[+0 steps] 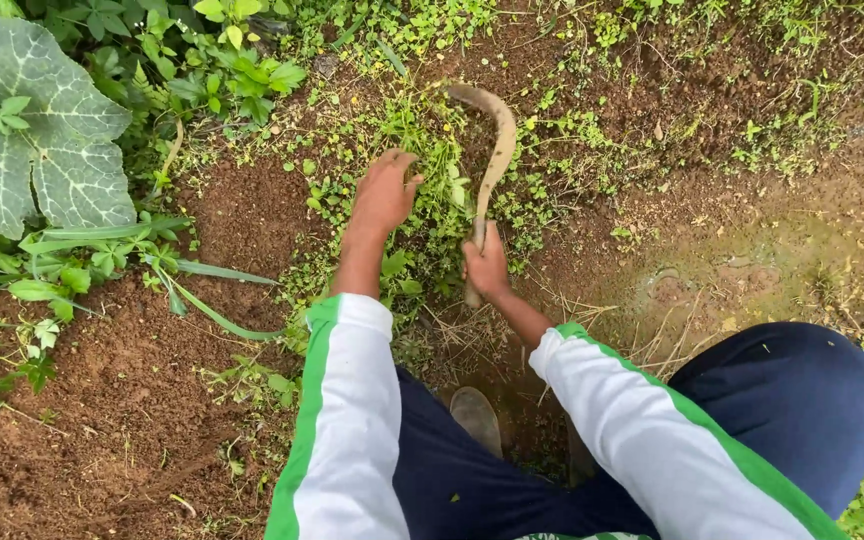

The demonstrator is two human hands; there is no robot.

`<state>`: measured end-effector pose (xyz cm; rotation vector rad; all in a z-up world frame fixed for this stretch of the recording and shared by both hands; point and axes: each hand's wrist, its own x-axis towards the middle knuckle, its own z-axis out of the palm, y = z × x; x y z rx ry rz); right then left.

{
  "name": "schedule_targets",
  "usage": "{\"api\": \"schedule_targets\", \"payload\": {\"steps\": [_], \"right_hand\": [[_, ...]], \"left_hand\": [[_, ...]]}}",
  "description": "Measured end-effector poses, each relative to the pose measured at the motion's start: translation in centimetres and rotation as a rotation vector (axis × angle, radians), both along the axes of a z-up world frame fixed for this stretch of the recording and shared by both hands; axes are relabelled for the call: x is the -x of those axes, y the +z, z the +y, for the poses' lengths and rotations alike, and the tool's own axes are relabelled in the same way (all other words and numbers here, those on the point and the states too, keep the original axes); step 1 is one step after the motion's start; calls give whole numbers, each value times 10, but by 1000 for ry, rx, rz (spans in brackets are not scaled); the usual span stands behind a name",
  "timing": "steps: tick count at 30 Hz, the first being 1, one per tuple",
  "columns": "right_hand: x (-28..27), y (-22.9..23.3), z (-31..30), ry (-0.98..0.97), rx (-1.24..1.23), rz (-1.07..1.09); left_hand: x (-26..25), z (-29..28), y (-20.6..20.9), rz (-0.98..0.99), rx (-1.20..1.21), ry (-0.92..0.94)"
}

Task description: Using a sickle to remove weeds from a garden bed by scraping the soil surface.

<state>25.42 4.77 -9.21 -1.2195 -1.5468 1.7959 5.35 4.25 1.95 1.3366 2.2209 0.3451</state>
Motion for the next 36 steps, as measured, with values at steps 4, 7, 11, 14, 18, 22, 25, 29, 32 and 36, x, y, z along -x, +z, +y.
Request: {"api": "schedule_targets", "payload": {"steps": [4,7,11,14,18,22,25,29,32,36], "right_hand": [[3,38,24,-212,12,48],[-2,42,24,-75,31,62],[-31,8,85,418,-68,-140],[-37,74,145,546,-199,-306],[-28,161,197,781,-334,-690],[-21,171,187,635,-242,-559],[-15,150,175,550,-263,-490],[-21,123,161,607,-262,-402],[-15,119,170,503,-309,-238],[-6,112,168,334,-361,-47]], "left_hand": [[3,-7,-34,10,-88,-32],[13,-5,-48,94,-137,-43],[9,-15,-38,58,-88,-37],[11,-20,-31,55,-48,-42],[-7,-36,43,-102,128,102],[-11,-61,84,-99,230,141],[-7,-72,87,-131,321,170],[-4,-82,67,-97,276,27],[-8,-85,83,-119,267,28],[-8,-89,83,-137,252,29]]}}
